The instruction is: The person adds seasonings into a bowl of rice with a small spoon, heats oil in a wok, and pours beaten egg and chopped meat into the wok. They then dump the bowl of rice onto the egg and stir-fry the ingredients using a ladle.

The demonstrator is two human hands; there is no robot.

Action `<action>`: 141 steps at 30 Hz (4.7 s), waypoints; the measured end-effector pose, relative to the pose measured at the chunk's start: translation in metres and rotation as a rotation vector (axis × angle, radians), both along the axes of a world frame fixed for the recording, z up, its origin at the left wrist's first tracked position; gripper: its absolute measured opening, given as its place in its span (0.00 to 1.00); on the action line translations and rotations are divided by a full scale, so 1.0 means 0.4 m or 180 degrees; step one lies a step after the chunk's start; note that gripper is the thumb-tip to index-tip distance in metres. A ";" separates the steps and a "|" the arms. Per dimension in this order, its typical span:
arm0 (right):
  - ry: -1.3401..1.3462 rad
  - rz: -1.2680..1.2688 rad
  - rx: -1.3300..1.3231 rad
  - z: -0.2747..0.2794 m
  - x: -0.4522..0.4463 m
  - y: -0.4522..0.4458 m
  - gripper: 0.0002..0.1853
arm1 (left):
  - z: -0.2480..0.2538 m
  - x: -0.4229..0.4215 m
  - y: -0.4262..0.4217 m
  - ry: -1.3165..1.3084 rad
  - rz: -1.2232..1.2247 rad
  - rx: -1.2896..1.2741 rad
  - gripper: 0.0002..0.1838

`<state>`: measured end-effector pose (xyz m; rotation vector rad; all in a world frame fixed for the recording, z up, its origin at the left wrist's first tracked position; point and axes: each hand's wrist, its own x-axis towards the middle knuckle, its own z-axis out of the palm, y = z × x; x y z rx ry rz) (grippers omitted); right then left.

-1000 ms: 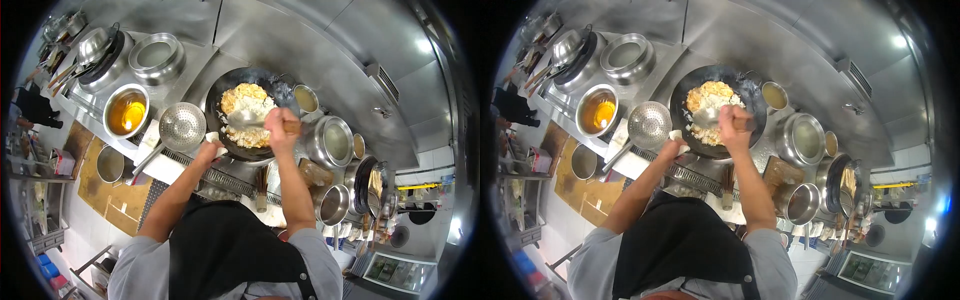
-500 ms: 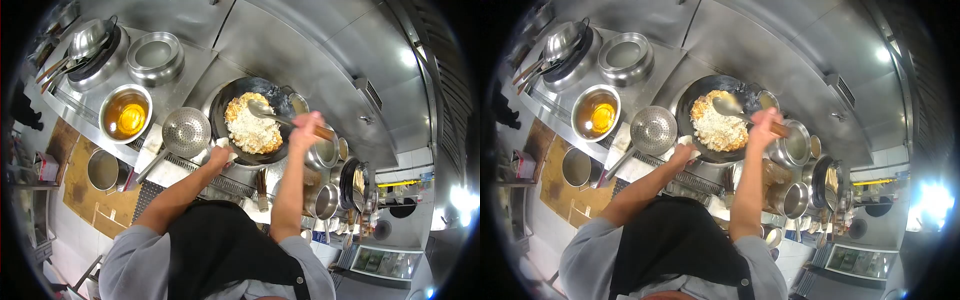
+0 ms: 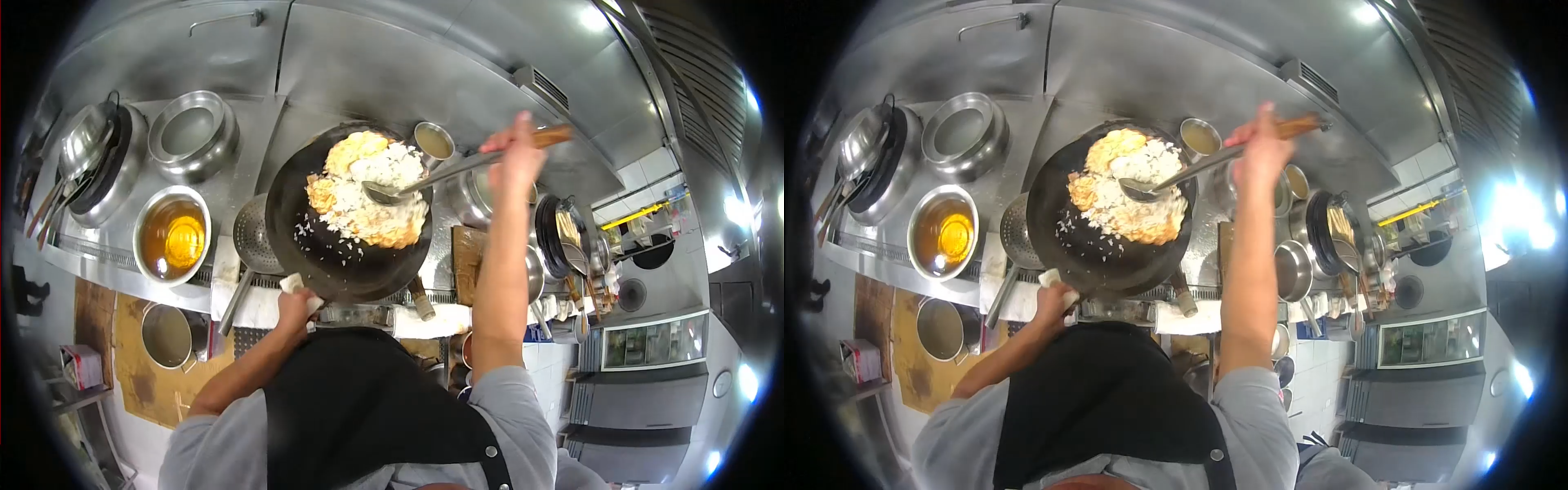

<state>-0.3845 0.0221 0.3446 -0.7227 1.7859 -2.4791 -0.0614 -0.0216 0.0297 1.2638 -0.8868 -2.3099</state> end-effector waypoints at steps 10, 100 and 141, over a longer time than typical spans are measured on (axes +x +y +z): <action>0.0343 -0.0163 -0.0005 -0.243 0.019 -0.068 0.22 | -0.087 -0.125 -0.076 0.0121 -0.0372 -0.0374 0.08; 0.0907 0.1285 -0.0152 -0.326 0.104 -0.062 0.15 | -0.033 -0.305 -0.120 -0.0429 -0.0284 -0.0529 0.12; 0.0853 0.1004 -0.0312 -0.285 -0.043 -0.067 0.19 | -0.061 -0.308 -0.136 -0.0470 -0.0305 -0.0499 0.13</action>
